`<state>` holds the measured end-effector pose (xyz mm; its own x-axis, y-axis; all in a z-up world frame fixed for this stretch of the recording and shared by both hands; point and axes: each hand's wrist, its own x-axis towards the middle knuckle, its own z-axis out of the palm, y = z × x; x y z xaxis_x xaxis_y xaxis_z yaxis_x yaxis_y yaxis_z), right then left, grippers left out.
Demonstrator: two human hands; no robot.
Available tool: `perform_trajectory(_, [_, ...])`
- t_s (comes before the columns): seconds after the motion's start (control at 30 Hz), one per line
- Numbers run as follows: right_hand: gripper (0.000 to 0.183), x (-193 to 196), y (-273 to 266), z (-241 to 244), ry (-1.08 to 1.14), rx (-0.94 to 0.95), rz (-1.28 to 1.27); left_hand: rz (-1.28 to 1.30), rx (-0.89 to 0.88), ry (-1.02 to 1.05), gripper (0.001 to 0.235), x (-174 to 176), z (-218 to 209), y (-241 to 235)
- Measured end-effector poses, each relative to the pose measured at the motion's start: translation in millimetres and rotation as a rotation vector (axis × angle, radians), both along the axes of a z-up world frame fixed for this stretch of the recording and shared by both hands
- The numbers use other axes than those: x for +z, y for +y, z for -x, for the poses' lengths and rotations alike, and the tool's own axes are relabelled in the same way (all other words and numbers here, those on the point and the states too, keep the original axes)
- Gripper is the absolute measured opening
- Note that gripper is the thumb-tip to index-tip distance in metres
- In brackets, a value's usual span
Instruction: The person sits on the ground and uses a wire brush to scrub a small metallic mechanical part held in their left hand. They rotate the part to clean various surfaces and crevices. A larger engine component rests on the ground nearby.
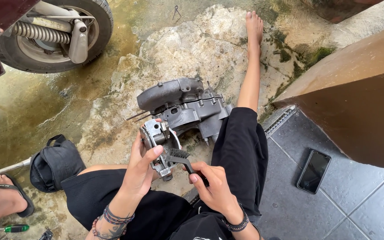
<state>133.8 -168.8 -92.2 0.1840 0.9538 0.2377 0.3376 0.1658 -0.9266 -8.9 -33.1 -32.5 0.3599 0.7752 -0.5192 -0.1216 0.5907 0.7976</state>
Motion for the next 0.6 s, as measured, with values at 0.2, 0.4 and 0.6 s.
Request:
perform_trajectory(0.2, [0.037, 7.6, 2.1, -2.8, 0.011, 0.005, 0.015, 0.043, -0.001, 0.036, 0.080, 2.1, 0.6, -0.2])
perform_trajectory(0.4, [0.038, 12.9, -1.5, -2.6, 0.096, 0.037, 0.037, -0.134, -0.049, -0.046, 0.075, -4.0, 4.6, -2.6])
perform_trajectory(0.6, [0.040, 13.4, -2.1, -0.6, 0.121, 0.060, 0.036, -0.275, -0.079, -0.203, 0.076, -1.9, 3.2, -4.0])
